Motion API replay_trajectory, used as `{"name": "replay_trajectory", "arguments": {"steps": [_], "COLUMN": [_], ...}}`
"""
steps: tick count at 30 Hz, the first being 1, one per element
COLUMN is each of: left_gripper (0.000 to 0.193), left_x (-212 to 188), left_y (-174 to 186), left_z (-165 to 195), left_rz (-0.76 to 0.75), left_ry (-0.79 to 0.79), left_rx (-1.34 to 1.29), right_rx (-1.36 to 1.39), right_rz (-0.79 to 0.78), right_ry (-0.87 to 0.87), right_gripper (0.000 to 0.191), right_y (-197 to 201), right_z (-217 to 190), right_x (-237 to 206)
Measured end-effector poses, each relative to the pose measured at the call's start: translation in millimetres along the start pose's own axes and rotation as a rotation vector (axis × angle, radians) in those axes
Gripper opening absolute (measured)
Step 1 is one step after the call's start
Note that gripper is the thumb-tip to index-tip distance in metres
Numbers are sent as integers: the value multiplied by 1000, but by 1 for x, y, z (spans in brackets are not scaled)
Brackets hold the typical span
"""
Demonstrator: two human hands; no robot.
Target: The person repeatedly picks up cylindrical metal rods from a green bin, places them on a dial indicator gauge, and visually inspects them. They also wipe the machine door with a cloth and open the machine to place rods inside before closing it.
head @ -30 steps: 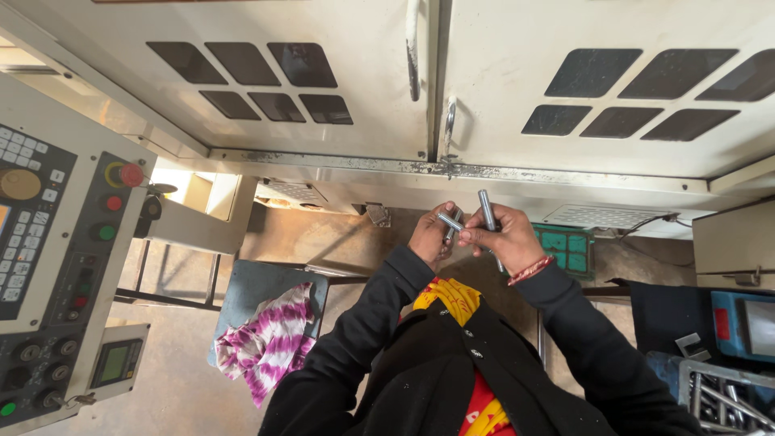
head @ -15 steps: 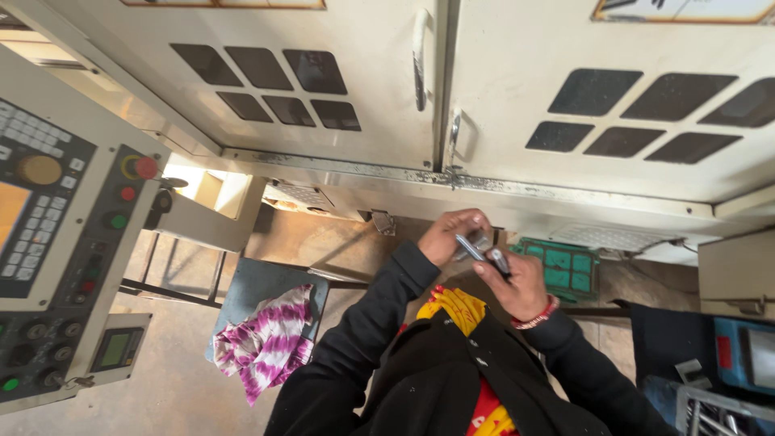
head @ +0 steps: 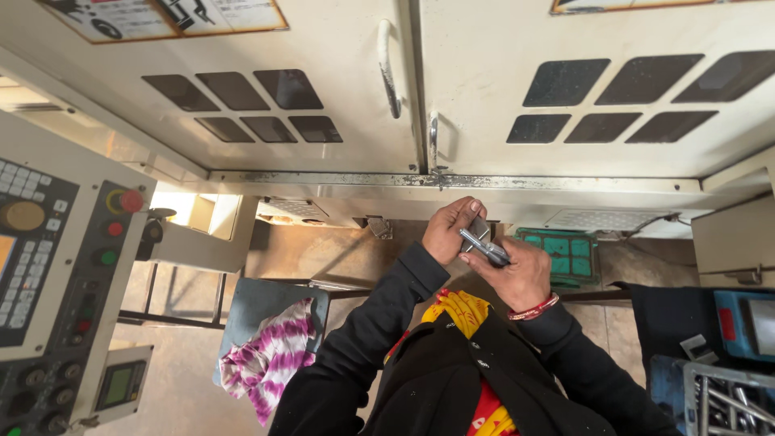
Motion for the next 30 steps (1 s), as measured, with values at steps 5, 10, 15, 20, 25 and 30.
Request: {"name": "replay_trajectory", "arguments": {"steps": [5, 10, 15, 20, 25, 30], "left_gripper": [37, 37, 37, 30, 17, 19], "left_x": [8, 4, -1, -15, -18, -24], "left_y": [-4, -1, 9, 10, 23, 17], "left_z": [3, -6, -29, -43, -25, -7], "left_rz": [-141, -133, 55, 207, 113, 77], "left_ry": [-12, -12, 45, 415, 494, 438], "left_rx": [-62, 45, 97, -442, -562, -615], "right_rx": [147, 137, -51, 83, 568, 763], "right_rz": [-268, -216, 131, -23, -531, -464], "right_ry": [-197, -257, 117, -71, -426, -406], "right_gripper": [38, 35, 43, 34, 29, 25], "right_y": [5, -5, -9, 7, 7, -10], "right_z": [8, 8, -10, -10, 8, 21], "right_x": [8, -2, -19, -1, 12, 12]}}
Point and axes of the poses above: each hand's wrist, its own x-axis towards the middle knuckle, its own y-axis out of the back of the hand, z = x × y, the point moved 1 cm from there along x, towards the middle knuckle, and after that the axes turned 10 degrees about -y, right-handed, at the moved point
